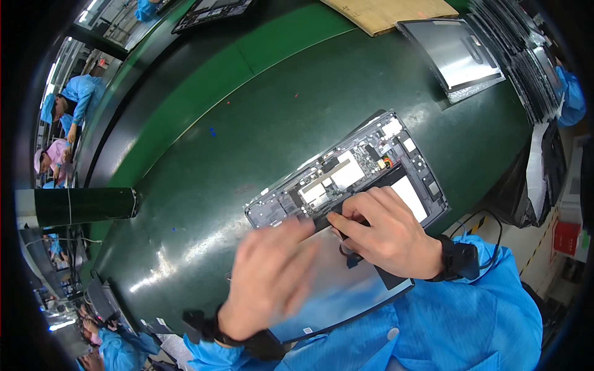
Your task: The person assembles tablet computers by hand, installing internal batteries and flex cables into the tablet chassis, then securing the back covers.
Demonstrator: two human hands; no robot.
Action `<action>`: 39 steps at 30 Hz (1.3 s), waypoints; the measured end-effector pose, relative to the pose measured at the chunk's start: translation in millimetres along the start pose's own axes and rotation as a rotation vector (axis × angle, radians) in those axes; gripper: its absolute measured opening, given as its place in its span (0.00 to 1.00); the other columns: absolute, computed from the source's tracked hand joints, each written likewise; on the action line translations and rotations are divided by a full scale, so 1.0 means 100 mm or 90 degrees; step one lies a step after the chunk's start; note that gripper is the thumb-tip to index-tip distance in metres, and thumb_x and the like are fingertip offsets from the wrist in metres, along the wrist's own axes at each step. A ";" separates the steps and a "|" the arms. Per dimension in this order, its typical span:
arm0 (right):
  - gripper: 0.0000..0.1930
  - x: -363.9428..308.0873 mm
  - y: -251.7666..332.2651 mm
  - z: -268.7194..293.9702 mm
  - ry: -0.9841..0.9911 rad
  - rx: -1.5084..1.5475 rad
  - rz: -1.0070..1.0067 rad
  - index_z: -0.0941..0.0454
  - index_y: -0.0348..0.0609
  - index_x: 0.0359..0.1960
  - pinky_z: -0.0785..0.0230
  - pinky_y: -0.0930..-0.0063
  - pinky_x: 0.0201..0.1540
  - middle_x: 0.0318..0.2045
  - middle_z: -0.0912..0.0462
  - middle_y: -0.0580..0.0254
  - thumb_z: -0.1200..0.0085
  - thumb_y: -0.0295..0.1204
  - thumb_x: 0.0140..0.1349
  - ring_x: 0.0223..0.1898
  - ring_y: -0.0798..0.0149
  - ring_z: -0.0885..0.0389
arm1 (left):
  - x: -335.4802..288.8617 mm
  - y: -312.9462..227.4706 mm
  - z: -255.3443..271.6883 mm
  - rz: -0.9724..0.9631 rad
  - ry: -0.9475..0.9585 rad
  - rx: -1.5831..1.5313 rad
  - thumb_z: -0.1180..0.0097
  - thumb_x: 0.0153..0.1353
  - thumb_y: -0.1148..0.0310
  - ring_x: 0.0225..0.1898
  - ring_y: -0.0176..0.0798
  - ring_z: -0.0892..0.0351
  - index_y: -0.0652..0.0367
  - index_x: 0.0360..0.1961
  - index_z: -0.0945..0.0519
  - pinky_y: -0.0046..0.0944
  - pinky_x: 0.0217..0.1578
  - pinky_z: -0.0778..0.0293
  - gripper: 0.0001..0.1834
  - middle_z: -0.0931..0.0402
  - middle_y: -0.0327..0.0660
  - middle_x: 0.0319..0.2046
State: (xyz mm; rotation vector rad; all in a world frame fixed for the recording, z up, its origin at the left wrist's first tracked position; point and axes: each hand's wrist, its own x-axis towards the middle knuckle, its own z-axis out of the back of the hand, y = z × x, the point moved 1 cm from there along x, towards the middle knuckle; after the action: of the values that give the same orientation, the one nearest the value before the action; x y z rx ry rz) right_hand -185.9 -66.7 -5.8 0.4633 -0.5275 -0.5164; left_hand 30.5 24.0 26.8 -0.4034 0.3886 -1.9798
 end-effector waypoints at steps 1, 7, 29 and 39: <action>0.21 0.01 -0.01 0.05 -0.004 -0.002 0.006 0.17 0.35 0.47 0.31 0.64 0.43 0.37 0.24 0.61 0.32 0.26 0.48 0.40 0.59 0.23 | -0.11 -0.05 -0.03 -0.034 0.013 -0.051 0.30 0.55 0.63 0.64 0.62 0.28 0.63 0.52 0.17 0.58 0.63 0.33 0.25 0.28 0.54 0.64; 0.18 -0.33 -0.52 0.70 -0.048 -0.076 -0.381 0.23 0.30 0.49 0.28 0.57 0.55 0.48 0.19 0.43 0.37 0.32 0.64 0.50 0.42 0.22 | -0.13 -0.46 -0.14 0.057 0.035 -0.047 0.27 0.48 0.42 0.65 0.66 0.30 0.69 0.56 0.23 0.63 0.66 0.35 0.45 0.29 0.63 0.62; 0.32 2.77 -1.00 -0.99 -0.241 0.996 -0.440 0.40 0.37 0.70 0.23 0.46 0.57 0.56 0.23 0.51 0.40 0.23 0.67 0.55 0.55 0.19 | 0.15 1.96 0.85 0.221 -0.226 0.467 0.40 0.50 0.82 0.57 0.57 0.24 0.57 0.60 0.24 0.51 0.56 0.26 0.32 0.24 0.50 0.55; 0.19 4.16 -0.96 -2.01 -0.272 0.352 -0.128 0.20 0.39 0.53 0.23 0.48 0.51 0.49 0.15 0.44 0.42 0.30 0.59 0.48 0.41 0.16 | -0.06 3.07 1.04 0.495 -0.226 0.386 0.43 0.57 0.84 0.50 0.60 0.21 0.55 0.49 0.20 0.55 0.46 0.22 0.19 0.22 0.47 0.44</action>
State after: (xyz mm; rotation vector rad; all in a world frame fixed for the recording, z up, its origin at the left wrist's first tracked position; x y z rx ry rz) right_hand 206.7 -321.7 -65.3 0.9488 -1.0519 -0.6675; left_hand 323.2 -107.7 -16.2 -0.1606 -0.2615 -1.1481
